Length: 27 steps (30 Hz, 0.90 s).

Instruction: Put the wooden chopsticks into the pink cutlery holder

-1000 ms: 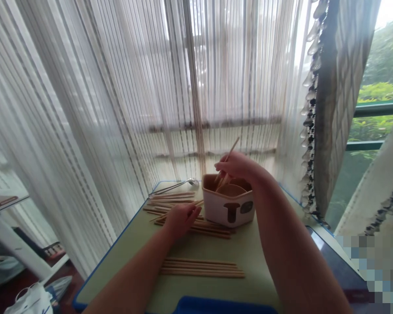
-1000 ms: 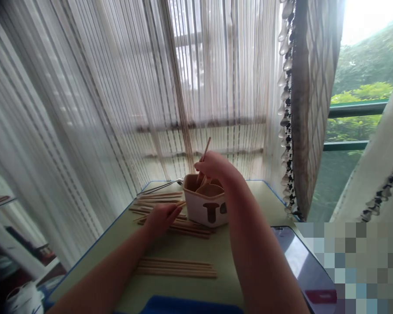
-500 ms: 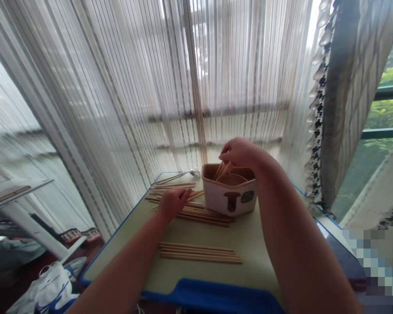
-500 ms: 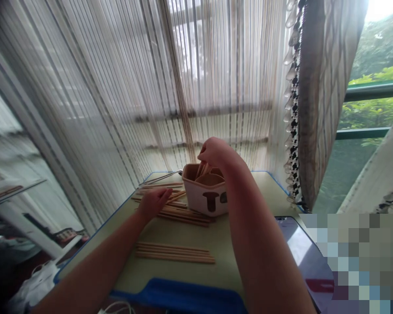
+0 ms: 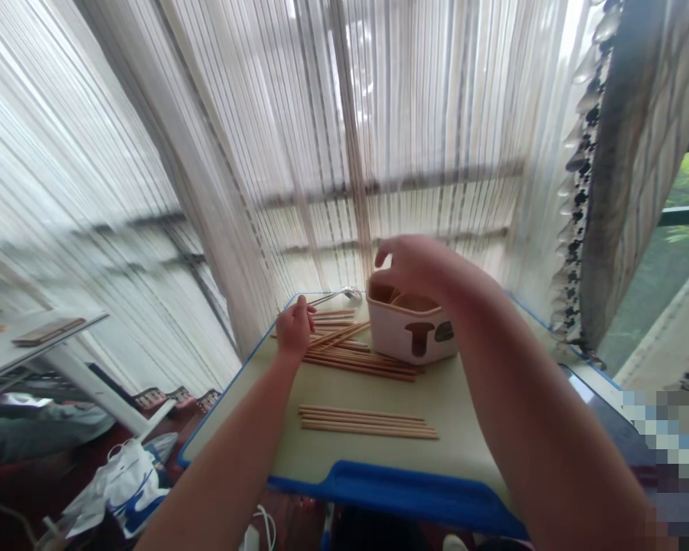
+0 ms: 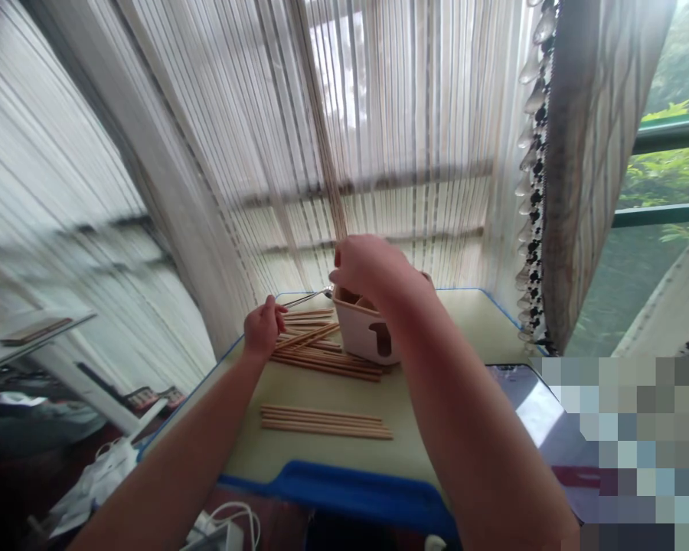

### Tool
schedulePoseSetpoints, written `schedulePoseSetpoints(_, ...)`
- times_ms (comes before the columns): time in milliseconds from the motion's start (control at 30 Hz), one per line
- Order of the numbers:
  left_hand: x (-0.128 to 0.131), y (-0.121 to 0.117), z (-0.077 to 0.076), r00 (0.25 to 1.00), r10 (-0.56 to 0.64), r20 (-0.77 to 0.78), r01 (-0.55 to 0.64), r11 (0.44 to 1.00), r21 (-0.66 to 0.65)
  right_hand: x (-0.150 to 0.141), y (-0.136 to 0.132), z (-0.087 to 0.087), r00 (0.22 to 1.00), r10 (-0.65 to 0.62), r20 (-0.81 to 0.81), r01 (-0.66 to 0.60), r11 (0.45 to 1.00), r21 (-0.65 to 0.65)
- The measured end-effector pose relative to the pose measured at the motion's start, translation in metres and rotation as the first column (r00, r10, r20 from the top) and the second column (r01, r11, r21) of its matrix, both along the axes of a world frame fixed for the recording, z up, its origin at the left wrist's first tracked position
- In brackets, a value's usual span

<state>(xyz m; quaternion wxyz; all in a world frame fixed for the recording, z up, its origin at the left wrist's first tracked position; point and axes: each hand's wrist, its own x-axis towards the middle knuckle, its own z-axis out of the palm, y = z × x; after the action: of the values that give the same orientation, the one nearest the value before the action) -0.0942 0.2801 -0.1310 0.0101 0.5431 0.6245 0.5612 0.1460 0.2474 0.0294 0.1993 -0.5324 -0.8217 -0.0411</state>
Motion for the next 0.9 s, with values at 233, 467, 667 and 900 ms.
schedulePoseSetpoints(233, -0.007, 0.003, -0.001, 0.999, 0.045, 0.004, -0.045, 0.999, 0.026, -0.030, -0.051, 0.004, 0.943, 0.189, 0.273, -0.136, 0.970, -0.202)
schedulePoseSetpoints(467, -0.004, 0.001, 0.002, 0.991, 0.066, -0.114, -0.062, 0.997, 0.037, -0.032, -0.084, -0.044, 0.926, 0.269, 0.263, -0.178, 0.929, -0.324)
schedulePoseSetpoints(667, 0.004, -0.006, 0.002, 0.964, 0.063, -0.257, -0.055, 0.998, 0.037, 0.010, -0.055, -0.146, 0.932, 0.345, -0.113, -0.360, 0.844, -0.398)
schedulePoseSetpoints(900, 0.010, -0.013, 0.001, 0.934, 0.037, -0.355, -0.018, 0.998, 0.058, 0.019, -0.038, -0.162, 0.944, 0.254, -0.213, -0.324, 0.839, -0.437)
